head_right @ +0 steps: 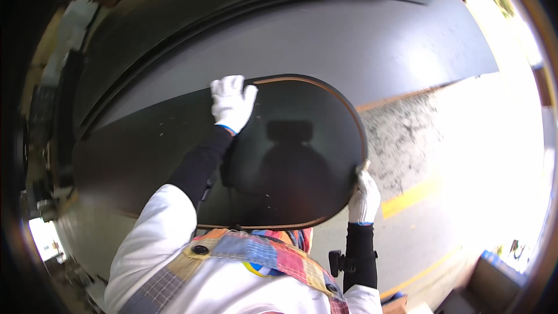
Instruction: Applying and securing a thin brown edge trim onto a large black furniture panel using a small handheld tool.
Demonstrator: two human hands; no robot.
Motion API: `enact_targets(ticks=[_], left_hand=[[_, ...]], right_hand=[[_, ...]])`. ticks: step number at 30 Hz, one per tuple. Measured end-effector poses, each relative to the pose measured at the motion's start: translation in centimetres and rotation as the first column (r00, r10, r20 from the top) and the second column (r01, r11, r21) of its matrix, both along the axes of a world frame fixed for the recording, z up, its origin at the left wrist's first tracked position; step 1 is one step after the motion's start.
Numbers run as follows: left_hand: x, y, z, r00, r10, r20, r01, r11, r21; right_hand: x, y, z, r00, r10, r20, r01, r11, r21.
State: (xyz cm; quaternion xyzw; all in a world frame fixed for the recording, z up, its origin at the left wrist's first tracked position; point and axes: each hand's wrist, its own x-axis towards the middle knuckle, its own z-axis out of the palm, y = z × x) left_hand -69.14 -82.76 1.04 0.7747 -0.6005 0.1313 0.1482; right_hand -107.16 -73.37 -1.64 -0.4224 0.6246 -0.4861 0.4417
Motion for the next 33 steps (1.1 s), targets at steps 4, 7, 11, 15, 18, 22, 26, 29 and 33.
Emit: enact_targets(ticks=[4, 7, 11, 15, 18, 22, 26, 29, 33], left_hand=[[1.2, 0.6, -1.5, 0.995, -0.05, 0.082, 0.057, 0.994, -0.088], [0.5, 1.3, -1.3, 0.988, -0.127, 0.092, 0.133, 0.989, -0.059], [-4.2, 0.8, 0.7, 0.979, -0.173, 0.112, 0.17, 0.985, 0.034], [-3.7, 0.7, 0.1, 0.983, -0.148, 0.108, 0.149, 0.989, -0.002], [-3.4, 1.3, 0.5, 0.978, -0.162, 0.131, 0.167, 0.986, -0.02], [-3.7, 2.5, 1.3, 0.976, -0.179, 0.122, 0.181, 0.983, -0.003], [-3.5, 2.7, 1.5, 0.976, -0.175, 0.127, 0.178, 0.984, -0.012], [-3.8, 2.4, 1.3, 0.978, -0.187, 0.088, 0.187, 0.982, -0.002], [-3.6, 2.8, 1.9, 0.984, -0.159, 0.08, 0.158, 0.987, 0.026]], right_hand=[[-2.3, -1.7, 2.0, 0.895, -0.053, 0.444, -0.078, 0.959, 0.273], [-2.6, -4.2, 3.5, 0.966, -0.088, 0.244, 0.044, 0.982, 0.184], [-1.6, -9.3, 2.9, 0.971, 0.189, 0.144, -0.198, 0.979, 0.051], [0.4, -13.9, 2.7, 0.924, 0.374, 0.079, -0.376, 0.926, 0.022], [1.3, -15.3, 2.7, 0.856, 0.511, 0.074, -0.509, 0.859, -0.046], [2.0, -16.2, 3.1, 0.669, 0.743, 0.005, -0.728, 0.657, -0.197], [2.0, -16.8, 3.9, 0.575, 0.8, -0.174, -0.796, 0.497, -0.346], [0.7, -16.3, 4.0, 0.547, 0.781, -0.301, -0.837, 0.5, -0.223], [-1.6, -13.6, 2.8, 0.549, 0.808, -0.211, -0.829, 0.495, -0.26]])
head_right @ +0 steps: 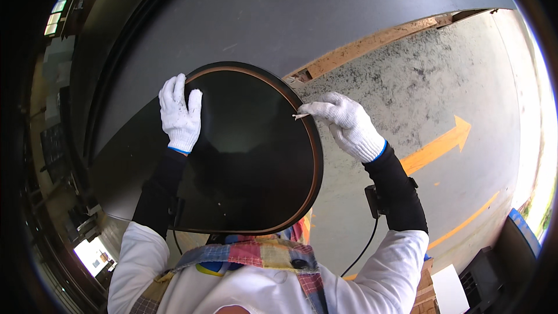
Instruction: Applying and securing a thin brown edge trim onto a large black furniture panel using a small handheld tool.
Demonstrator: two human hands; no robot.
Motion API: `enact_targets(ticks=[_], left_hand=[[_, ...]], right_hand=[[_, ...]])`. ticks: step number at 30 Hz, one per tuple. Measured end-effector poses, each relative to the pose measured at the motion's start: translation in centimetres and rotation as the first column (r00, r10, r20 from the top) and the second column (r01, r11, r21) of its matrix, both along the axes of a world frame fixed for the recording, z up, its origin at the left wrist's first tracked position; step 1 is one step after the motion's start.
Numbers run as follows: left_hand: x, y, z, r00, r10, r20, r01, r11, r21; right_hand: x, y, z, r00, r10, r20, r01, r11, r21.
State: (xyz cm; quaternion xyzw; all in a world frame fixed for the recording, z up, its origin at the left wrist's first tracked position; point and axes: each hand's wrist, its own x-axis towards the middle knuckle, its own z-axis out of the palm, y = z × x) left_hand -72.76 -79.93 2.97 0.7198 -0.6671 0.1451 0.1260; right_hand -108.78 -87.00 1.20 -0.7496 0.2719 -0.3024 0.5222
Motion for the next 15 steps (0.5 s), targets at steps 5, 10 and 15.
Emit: enact_targets(ticks=[5, 10, 15], left_hand=[[-0.3, -0.3, -0.2, 0.999, -0.021, -0.027, 0.021, 1.0, -0.008], [0.3, 0.0, 0.0, 0.998, -0.039, -0.048, 0.038, 0.999, -0.02], [0.0, 0.0, -0.1, 0.999, -0.029, -0.02, 0.029, 1.0, -0.003]], right_hand=[[2.9, -2.5, -0.1, 0.994, -0.105, 0.038, 0.109, 0.985, -0.134], [2.1, -0.5, -1.5, 0.973, -0.094, 0.209, 0.093, 0.996, 0.015], [-0.8, 1.5, -1.0, 0.979, -0.116, -0.168, 0.054, 0.941, -0.335]])
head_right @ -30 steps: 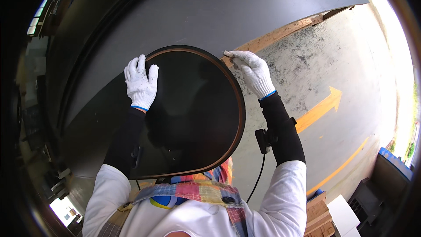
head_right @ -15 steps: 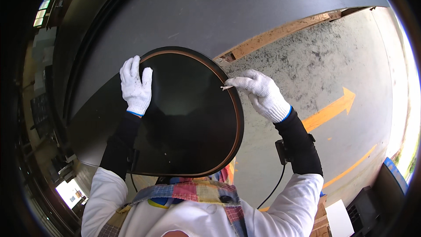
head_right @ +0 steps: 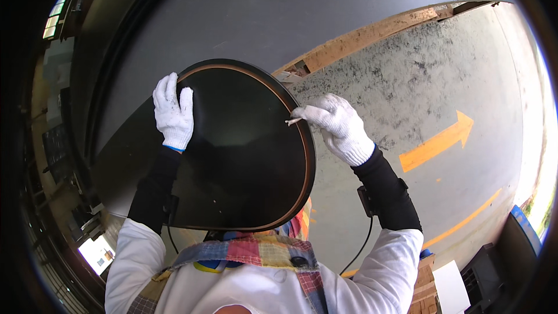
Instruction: Applying and securing a thin brown edge trim onto a large black furniture panel using a small handheld tool.
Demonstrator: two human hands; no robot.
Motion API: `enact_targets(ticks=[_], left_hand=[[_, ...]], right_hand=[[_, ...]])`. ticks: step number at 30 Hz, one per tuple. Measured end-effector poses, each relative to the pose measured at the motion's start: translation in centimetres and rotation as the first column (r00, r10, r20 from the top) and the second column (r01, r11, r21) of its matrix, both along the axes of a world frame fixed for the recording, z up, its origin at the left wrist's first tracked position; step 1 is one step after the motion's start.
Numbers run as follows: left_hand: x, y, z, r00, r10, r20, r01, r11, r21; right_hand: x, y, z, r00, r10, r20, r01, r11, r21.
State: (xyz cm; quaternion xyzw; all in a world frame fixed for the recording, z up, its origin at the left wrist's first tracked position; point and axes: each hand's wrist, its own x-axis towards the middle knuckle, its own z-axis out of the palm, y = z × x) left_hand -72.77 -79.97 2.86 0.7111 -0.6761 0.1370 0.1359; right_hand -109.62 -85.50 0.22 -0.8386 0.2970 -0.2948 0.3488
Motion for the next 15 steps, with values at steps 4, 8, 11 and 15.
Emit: enact_targets(ticks=[4, 8, 11, 15], left_hand=[[-0.3, -0.4, -0.2, 1.0, -0.023, -0.011, 0.023, 1.0, -0.013], [0.4, -0.1, -0.2, 1.0, -0.018, -0.021, 0.018, 1.0, 0.003], [0.5, 0.1, -0.2, 0.998, -0.024, -0.054, 0.024, 1.0, 0.001], [0.1, -0.2, 0.2, 0.999, -0.004, -0.049, 0.005, 1.0, 0.012]], right_hand=[[3.7, -3.6, -0.5, 0.988, -0.055, 0.144, 0.068, 0.994, -0.089], [2.4, -1.5, -0.2, 0.978, -0.062, 0.201, 0.078, 0.994, -0.072], [-0.4, 2.2, 0.5, 0.993, -0.045, 0.113, 0.051, 0.997, -0.052], [-0.2, 2.3, -0.7, 0.983, -0.096, 0.155, 0.102, 0.994, -0.032]])
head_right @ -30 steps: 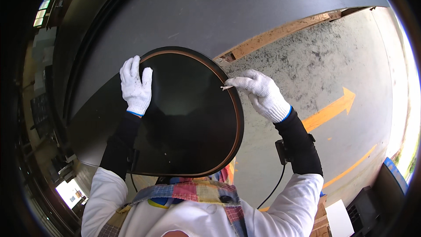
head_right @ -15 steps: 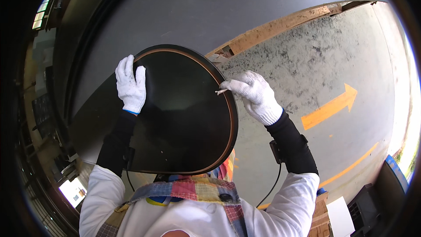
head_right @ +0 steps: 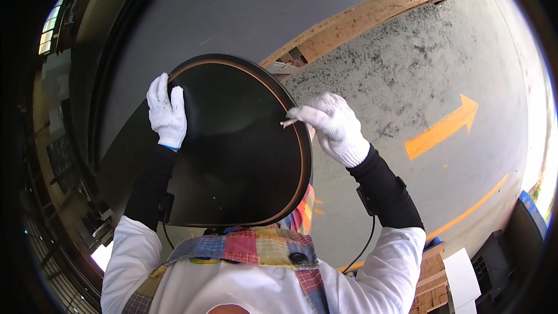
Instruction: Applying and securing a thin brown edge trim onto a large black furniture panel using a small handheld tool.
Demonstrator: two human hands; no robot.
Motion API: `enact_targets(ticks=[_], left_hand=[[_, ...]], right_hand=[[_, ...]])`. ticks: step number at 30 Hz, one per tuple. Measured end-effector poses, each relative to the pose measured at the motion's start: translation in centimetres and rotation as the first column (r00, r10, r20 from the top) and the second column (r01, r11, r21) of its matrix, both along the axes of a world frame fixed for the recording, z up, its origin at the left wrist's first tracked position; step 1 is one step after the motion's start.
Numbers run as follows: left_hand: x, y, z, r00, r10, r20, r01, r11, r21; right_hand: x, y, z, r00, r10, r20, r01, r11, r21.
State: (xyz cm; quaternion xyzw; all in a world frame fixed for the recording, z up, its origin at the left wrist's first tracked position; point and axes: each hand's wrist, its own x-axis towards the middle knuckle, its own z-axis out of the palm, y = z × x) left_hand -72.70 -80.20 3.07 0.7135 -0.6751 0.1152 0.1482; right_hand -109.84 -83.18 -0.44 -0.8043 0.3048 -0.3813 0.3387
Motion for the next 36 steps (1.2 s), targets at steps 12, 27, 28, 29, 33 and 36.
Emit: enact_targets(ticks=[12, 27, 28, 29, 33, 36], left_hand=[[0.5, 0.4, -0.4, 1.0, 0.02, -0.024, -0.019, 0.999, 0.034], [1.2, 0.1, -0.8, 0.999, 0.047, 0.001, -0.047, 0.997, 0.057], [1.3, -0.2, -0.9, 0.999, 0.05, -0.009, -0.049, 0.997, 0.052], [1.5, -0.2, -0.9, 0.998, 0.056, -0.008, -0.056, 0.997, 0.05], [1.8, -0.8, -1.4, 0.996, 0.092, -0.009, -0.091, 0.992, 0.086], [2.4, -0.4, -1.7, 0.996, 0.088, 0.006, -0.089, 0.993, 0.076]], right_hand=[[-1.4, 4.4, -0.1, 0.995, -0.044, 0.087, 0.039, 0.998, 0.056], [-1.4, 8.1, -0.7, 0.987, -0.163, 0.01, 0.162, 0.984, 0.078], [-1.3, 7.2, -1.0, 0.984, -0.172, 0.049, 0.17, 0.984, 0.043], [-0.7, 6.0, -1.2, 0.979, -0.178, 0.097, 0.177, 0.984, 0.013], [1.7, 1.1, -1.3, 0.959, -0.257, 0.12, 0.27, 0.957, -0.11], [0.7, 4.5, -1.8, 0.959, -0.249, 0.135, 0.259, 0.964, -0.064]])
